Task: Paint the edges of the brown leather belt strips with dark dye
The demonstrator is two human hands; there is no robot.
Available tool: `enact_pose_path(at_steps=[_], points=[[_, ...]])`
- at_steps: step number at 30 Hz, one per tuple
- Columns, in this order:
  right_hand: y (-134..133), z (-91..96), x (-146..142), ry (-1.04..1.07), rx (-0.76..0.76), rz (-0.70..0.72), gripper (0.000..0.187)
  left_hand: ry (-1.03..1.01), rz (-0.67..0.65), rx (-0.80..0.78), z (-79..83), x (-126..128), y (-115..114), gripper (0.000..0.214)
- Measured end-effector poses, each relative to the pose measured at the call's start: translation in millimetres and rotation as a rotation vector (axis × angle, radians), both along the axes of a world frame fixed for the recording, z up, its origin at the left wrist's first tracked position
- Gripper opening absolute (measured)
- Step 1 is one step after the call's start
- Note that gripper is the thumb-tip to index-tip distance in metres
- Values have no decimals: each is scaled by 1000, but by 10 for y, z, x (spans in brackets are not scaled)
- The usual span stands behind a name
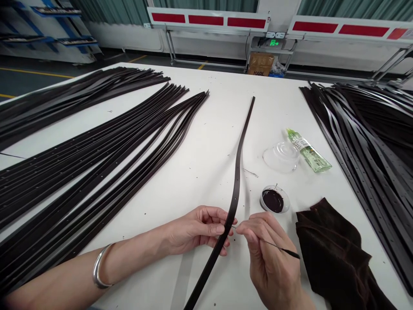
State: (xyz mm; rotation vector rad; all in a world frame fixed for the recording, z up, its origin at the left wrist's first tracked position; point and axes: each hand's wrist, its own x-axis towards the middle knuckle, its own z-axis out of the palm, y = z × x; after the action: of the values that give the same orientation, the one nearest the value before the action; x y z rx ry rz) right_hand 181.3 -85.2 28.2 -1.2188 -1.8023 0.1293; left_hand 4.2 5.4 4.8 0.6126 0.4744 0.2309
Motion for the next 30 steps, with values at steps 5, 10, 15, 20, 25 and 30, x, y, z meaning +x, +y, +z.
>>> enact_pose_path(at_steps=[5, 10, 15, 20, 25, 30], points=[[-5, 7, -6, -10, 20, 37, 30, -5, -1, -1, -2, -1, -1, 28], [-12, 2, -10, -10, 8, 32, 30, -11, -6, -3, -16, 0, -1, 28], [-24, -1, -6, -25, 10, 6, 31, -8, 5, -1, -21, -1, -1, 28], [-6, 6, -16, -3, 22, 24, 31, -11, -2, 12, -17, -7, 3, 28], [-67, 12, -19, 51, -41, -42, 27, -17, 2, 6, -15, -7, 3, 27], [-122, -10, -12, 362, -85, -402, 23, -26, 8, -3, -10, -30, 2, 28]])
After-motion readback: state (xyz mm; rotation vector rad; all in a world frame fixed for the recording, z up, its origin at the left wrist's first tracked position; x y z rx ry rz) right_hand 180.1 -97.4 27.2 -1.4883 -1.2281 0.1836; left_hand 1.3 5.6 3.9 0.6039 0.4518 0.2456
